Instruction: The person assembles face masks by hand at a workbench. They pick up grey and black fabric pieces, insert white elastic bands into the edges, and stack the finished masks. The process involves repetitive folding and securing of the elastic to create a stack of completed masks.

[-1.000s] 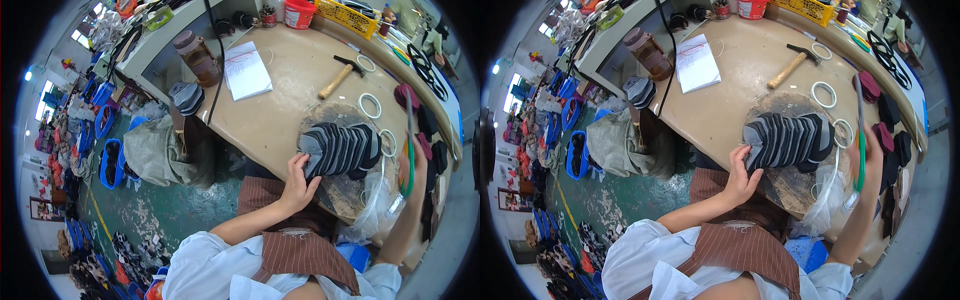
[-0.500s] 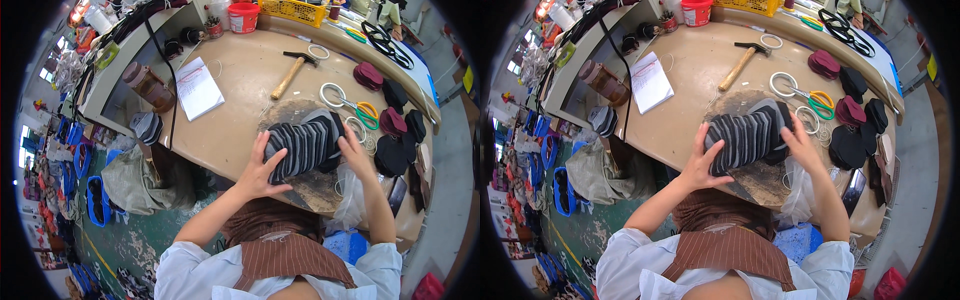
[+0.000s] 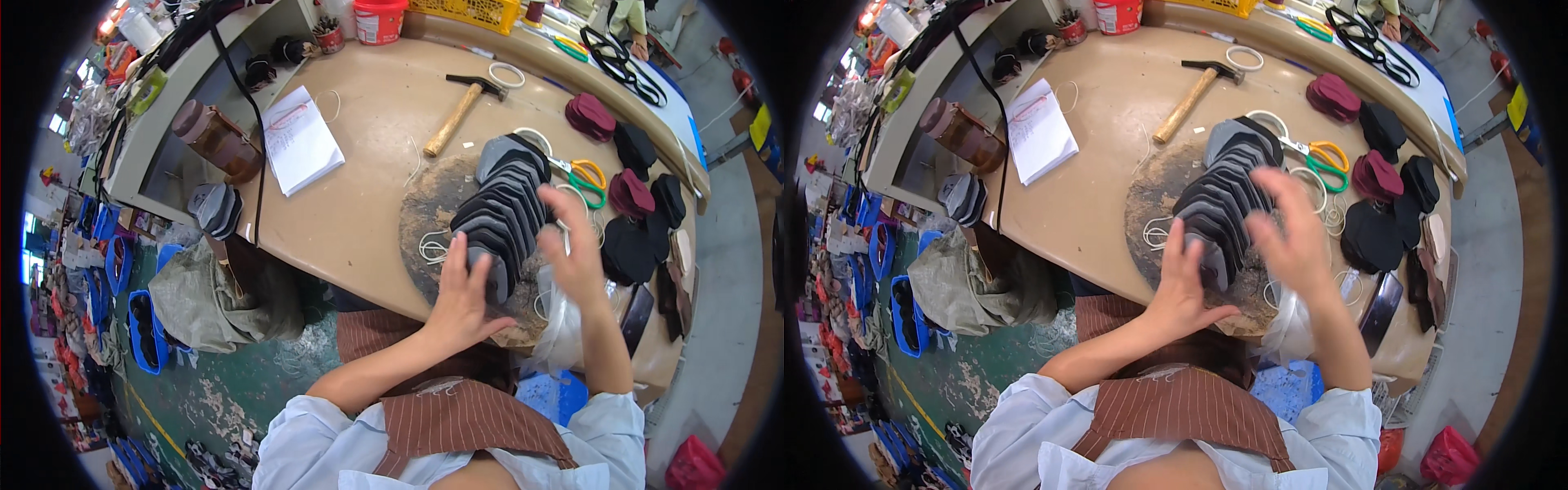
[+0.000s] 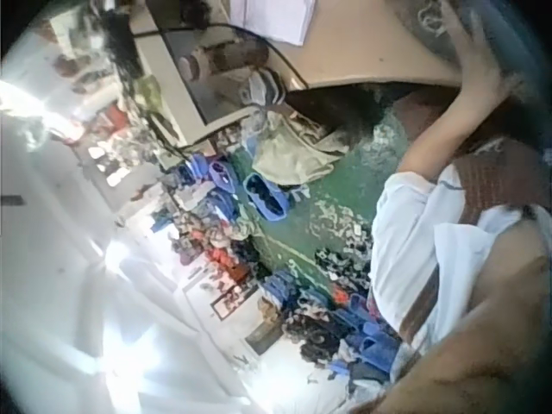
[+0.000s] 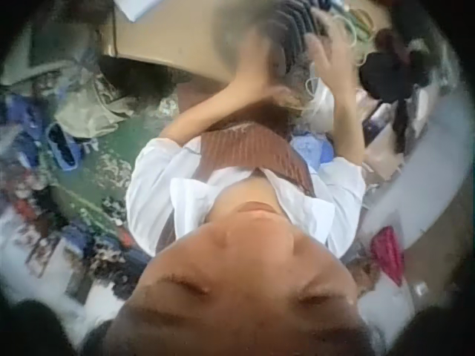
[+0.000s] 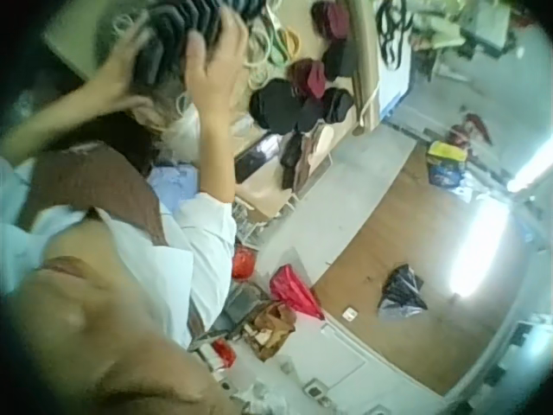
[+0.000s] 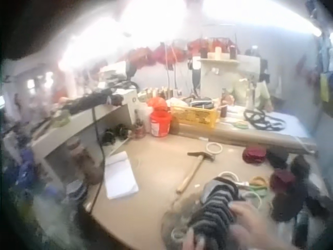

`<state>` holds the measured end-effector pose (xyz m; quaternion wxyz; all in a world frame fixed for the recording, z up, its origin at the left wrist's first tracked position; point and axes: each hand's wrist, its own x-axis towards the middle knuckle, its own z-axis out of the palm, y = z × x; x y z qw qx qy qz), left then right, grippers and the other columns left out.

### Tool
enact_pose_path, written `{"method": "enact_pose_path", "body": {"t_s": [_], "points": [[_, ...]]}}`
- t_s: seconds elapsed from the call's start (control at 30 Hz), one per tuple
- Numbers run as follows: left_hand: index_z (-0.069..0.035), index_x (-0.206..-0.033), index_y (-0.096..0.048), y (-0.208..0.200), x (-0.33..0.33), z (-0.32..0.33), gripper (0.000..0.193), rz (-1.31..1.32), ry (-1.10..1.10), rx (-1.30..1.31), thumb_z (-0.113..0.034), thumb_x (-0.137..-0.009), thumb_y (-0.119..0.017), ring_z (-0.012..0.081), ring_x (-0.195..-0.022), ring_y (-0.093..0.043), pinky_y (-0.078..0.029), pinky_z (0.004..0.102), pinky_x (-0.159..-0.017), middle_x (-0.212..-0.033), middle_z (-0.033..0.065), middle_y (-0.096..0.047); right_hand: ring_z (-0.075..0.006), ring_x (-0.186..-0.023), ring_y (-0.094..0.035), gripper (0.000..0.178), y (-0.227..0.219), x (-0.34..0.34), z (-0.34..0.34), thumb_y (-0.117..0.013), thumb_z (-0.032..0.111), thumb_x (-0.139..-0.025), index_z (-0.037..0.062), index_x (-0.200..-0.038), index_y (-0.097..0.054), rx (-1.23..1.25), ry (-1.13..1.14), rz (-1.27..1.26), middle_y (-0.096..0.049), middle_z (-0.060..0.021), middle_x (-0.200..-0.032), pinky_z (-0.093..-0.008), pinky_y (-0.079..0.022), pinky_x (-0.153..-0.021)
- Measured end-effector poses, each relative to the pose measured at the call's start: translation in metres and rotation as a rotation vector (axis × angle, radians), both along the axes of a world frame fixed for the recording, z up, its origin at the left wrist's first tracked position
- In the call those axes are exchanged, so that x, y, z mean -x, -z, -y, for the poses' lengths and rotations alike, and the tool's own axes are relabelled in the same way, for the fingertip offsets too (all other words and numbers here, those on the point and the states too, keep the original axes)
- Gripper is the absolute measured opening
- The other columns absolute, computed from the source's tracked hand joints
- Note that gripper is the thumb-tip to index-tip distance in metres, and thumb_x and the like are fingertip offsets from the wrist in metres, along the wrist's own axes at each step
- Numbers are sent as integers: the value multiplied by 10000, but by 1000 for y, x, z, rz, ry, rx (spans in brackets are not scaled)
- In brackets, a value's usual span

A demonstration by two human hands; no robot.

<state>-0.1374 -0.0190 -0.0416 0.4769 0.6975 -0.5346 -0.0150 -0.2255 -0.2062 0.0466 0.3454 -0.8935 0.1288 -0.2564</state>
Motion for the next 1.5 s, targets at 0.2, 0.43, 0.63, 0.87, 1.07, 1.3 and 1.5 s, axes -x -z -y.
{"method": "enact_pose_path", "body": {"t_s": [0.2,0.43,0.63,0.87,1.07,1.3,1.5], "points": [[-46,-1509,-29,2,-4,-21,1122,-515,-10,-94,-28,-721,-827,340,-1379,-346,-424,445,-1055,-1513,235,-185,-392,-1378,-371,860,23,18,-31,-800,270,-735,13,-1442,-383,197,-183,-181,-396,-208,-1481,-466,-271,-1139],[-33,-1489,-234,-4,10,-25,831,-617,-57,-77,78,-806,-694,307,-1343,-385,-505,369,-997,-1455,164,-272,-360,-1169,-512,742,32,40,-72,-815,128,-706,26,-1363,-486,-54,125,-92,-466,-193,-1325,-409,-435,-992],[-12,-1498,-205,-1,7,-32,800,-573,-10,-98,45,-845,-664,299,-1325,-391,-523,329,-943,-1462,172,-252,-366,-1181,-464,694,42,35,-93,-794,63,-714,52,-1350,-515,35,188,-81,-434,-201,-1345,-417,-421,-963],[-5,-1502,-210,-12,15,-54,691,-814,41,-51,-49,-932,-600,289,-1273,-411,-502,338,-961,-1453,188,-252,-356,-1123,-489,615,53,35,-102,-784,25,-705,52,-1278,-560,101,246,-19,-482,-179,-1280,-413,-439,-905],[16,-1480,-281,-13,11,-52,583,-693,32,-124,-5,-956,-534,233,-1203,-477,-485,302,-953,-1360,142,-336,-327,-1017,-554,573,52,32,-97,-748,-34,-718,34,-1256,-564,76,203,36,-572,-151,-1146,-411,-471,-866],[17,-1322,-525,-24,-17,-42,392,-505,-96,-152,15,-932,-568,187,-1027,-574,-515,271,-804,-1222,133,-523,-311,-974,-574,526,67,27,-100,-728,-57,-737,17,-1240,-594,158,261,104,-590,-138,-1073,-387,-479,-857],[-29,-1172,-642,-22,-24,-34,362,-233,-64,37,73,-826,-672,202,-947,-617,-511,269,-749,-1145,135,-595,-292,-935,-586,448,75,26,-104,-723,-77,-750,22,-1177,-632,137,311,205,-585,-133,-1023,-365,-491,-805]]}}
